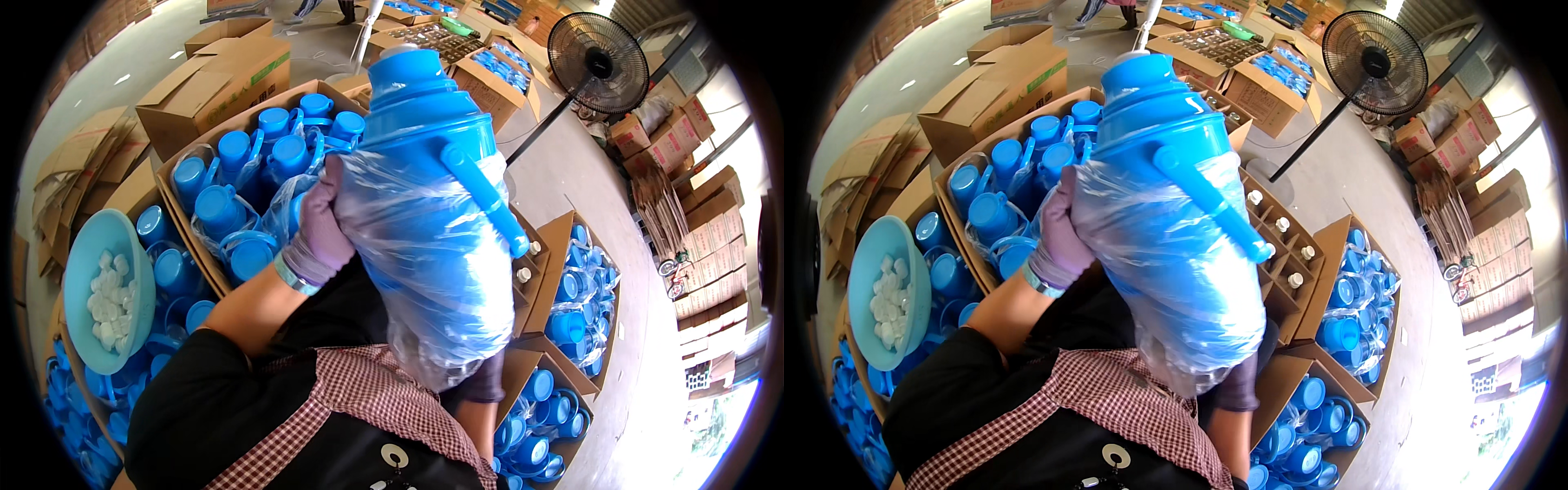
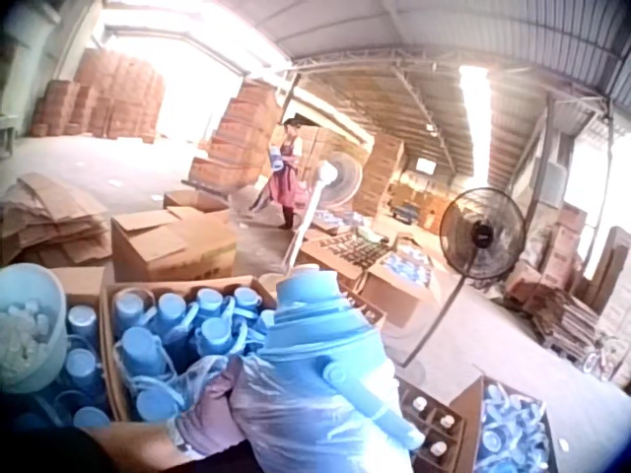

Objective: The person places white caps onto small glass jars in a cardboard tray, then repeatedly assembles blue plastic containers by inserting a stainless steel inner vessel into a blue outer shell, securing the lid, and wrapping each unit in a clear plastic bag before placing it into a box.

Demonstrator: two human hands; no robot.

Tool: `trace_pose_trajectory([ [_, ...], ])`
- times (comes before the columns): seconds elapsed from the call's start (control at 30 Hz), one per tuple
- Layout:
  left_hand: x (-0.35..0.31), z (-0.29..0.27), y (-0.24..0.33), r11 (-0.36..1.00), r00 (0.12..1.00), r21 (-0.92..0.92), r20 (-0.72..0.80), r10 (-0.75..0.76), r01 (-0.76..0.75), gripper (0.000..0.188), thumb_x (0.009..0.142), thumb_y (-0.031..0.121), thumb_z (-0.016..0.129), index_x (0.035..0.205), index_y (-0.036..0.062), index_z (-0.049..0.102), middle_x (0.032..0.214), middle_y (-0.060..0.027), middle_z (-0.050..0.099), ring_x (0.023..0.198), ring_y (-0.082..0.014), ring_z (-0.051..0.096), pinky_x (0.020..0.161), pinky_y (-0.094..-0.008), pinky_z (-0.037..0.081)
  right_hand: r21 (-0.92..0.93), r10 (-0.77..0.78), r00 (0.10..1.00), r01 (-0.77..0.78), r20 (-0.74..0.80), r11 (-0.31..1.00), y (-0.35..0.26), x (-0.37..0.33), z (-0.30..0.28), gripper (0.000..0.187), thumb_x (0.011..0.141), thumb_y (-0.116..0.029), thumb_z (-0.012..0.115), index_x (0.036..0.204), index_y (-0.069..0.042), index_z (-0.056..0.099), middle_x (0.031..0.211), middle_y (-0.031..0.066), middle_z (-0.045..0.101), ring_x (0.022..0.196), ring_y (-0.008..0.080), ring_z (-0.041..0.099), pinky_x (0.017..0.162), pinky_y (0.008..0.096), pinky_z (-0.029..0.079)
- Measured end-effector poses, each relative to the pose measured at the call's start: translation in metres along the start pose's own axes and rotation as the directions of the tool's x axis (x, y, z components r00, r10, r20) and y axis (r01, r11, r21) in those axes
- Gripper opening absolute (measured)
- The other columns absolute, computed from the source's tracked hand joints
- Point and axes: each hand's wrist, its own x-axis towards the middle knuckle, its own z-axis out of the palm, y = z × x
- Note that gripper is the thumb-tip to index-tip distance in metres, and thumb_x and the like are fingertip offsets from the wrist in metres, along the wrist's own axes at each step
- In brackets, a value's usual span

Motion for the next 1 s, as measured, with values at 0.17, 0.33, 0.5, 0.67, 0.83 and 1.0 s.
trace_pose_trajectory([
  [0.17,-0.004,0.02,0.036,0.994,0.996,0.113,0.086,-0.002,-0.008,0.055,0.11,0.048,0.042,0.136,0.0016,0.058,0.137,-0.0159,0.064,0.126,-0.0297,0.062,0.109,-0.0478,0.049,-0.721,-0.37,0.906,0.395,0.204,0.569,-0.049,0.02,-0.018,0.044,0.082,0.001,0.051,0.122,0.005,0.068,0.104,0.0067,0.068,0.099,0.0169,0.064,0.092,0.0298,0.049],
  [0.33,0.015,0.039,0.049,0.869,0.97,0.46,0.23,0.082,-0.183,0.042,0.099,0.032,0.067,0.124,-0.0008,0.068,0.111,-0.0076,0.075,0.097,-0.0206,0.072,0.09,-0.0324,0.059,-0.841,-0.415,0.849,0.461,0.326,0.283,-0.017,0.062,-0.022,0.039,0.099,-0.009,0.056,0.135,0.006,0.057,0.124,0.0114,0.064,0.117,0.0242,0.058,0.099,0.0364,0.046],
  [0.5,0.035,0.099,0.057,0.221,0.73,0.696,0.658,0.185,-0.683,0.066,0.075,0.028,0.093,0.131,0.0018,0.068,0.122,-0.0146,0.074,0.1,-0.0252,0.076,0.093,-0.0376,0.061,-0.616,-0.739,0.612,0.706,0.281,0.35,-0.068,0.089,-0.023,0.046,0.098,-0.017,0.064,0.139,0.002,0.054,0.132,0.0154,0.062,0.119,0.0303,0.06,0.102,0.0429,0.048],
  [0.67,0.04,0.095,0.052,-0.169,0.553,0.534,0.829,-0.088,-0.828,0.061,0.072,0.047,0.089,0.125,0.0202,0.073,0.092,-0.0039,0.077,0.079,-0.0256,0.075,0.068,-0.0353,0.058,-0.561,-0.628,0.75,0.618,0.209,0.551,-0.105,0.076,-0.008,0.054,0.098,-0.027,0.064,0.144,-0.002,0.05,0.138,0.0163,0.058,0.123,0.0322,0.059,0.103,0.0468,0.049],
  [0.83,0.062,0.083,0.065,-0.335,0.619,0.523,0.61,-0.495,-0.784,0.052,0.077,0.051,0.08,0.123,0.0278,0.072,0.091,-0.0118,0.07,0.08,-0.0336,0.071,0.071,-0.0441,0.056,-0.533,-0.22,0.946,0.317,0.239,0.785,-0.059,0.063,0.018,0.062,0.099,-0.036,0.064,0.149,-0.006,0.045,0.143,0.0172,0.055,0.127,0.0342,0.058,0.105,0.0508,0.05],
  [1.0,0.083,0.068,0.066,-0.336,0.448,0.3,0.676,-0.586,-0.893,0.043,0.081,0.043,0.078,0.117,0.0217,0.075,0.088,-0.0098,0.075,0.088,-0.0332,0.073,0.076,-0.0461,0.057,-0.416,0.051,0.97,0.055,0.238,0.908,-0.006,0.069,0.073,0.07,0.099,-0.046,0.063,0.154,-0.009,0.041,0.148,0.0181,0.051,0.13,0.0361,0.057,0.106,0.0547,0.051],
])
